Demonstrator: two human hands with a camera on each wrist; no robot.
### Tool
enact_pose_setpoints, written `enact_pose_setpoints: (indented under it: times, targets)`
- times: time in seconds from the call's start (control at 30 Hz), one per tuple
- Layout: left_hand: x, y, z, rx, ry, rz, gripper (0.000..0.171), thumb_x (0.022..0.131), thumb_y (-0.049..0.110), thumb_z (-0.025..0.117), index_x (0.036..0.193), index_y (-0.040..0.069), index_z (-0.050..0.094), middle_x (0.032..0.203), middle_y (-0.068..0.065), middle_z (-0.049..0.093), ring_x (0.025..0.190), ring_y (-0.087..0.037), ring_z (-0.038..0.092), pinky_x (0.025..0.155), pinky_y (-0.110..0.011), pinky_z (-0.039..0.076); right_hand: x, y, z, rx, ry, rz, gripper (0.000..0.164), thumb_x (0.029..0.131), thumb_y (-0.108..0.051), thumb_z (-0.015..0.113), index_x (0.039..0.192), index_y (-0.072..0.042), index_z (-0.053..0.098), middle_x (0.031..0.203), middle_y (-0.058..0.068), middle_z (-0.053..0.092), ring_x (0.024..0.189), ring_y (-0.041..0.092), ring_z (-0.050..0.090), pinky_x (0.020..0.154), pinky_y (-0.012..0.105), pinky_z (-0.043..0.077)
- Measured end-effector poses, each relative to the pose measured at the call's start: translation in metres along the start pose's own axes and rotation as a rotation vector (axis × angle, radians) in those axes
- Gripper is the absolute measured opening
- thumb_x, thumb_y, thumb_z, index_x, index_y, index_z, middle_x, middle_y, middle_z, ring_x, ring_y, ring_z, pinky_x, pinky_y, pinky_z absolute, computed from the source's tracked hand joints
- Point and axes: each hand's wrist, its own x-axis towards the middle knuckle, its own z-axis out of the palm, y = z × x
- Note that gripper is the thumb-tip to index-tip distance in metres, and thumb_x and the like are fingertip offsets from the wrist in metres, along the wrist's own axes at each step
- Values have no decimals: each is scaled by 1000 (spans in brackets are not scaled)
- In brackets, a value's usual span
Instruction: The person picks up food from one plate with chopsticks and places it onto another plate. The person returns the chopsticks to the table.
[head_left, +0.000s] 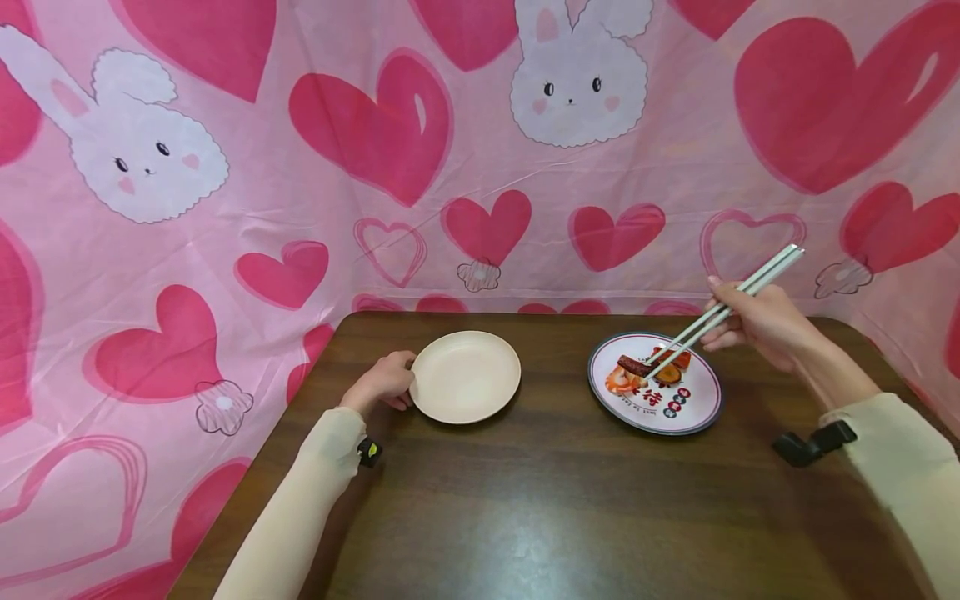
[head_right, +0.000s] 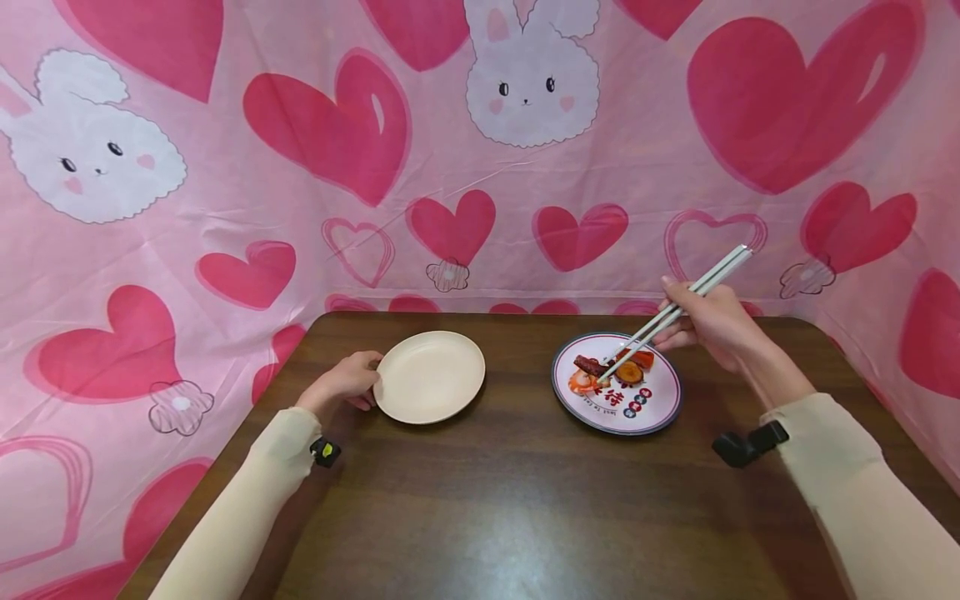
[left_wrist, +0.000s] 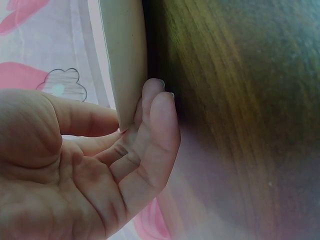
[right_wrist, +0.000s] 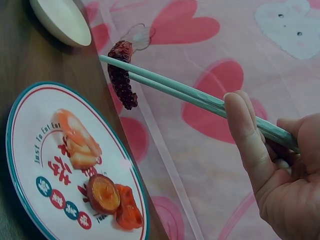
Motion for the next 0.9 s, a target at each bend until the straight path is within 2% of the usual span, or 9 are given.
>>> enact_pose_setpoints:
  times: [0.17, 0.4, 0.9]
  targets:
    - [0, 0, 0, 2, 1, 3, 50, 97, -1, 46, 146, -6, 49, 86, -19, 67, 60, -22, 67, 56, -37, 62, 5, 0, 8, 3, 8, 3, 39, 111, -26, 54, 86, -3, 72, 73, 15, 73, 61, 24, 75, 60, 39, 62]
    - [-1, 2, 1, -20, 6, 16, 50, 94, -2, 47, 143, -7, 52, 87, -19, 67, 60, -23, 68, 56, -38, 62, 13, 1, 18, 3, 25, 50, 38, 110, -30, 56, 87, -5, 72, 73, 15, 73, 61, 24, 75, 60, 38, 62]
    - [1, 3, 3, -3, -8, 19, 48, 95, 0, 50, 143, -5, 53, 93, -20, 66, 63, -24, 68, 58, -39, 63, 25, 7, 41, -46, 2, 44, 38, 109, -32, 57, 87, -5, 71, 73, 16, 72, 60, 25, 75, 60, 38, 62]
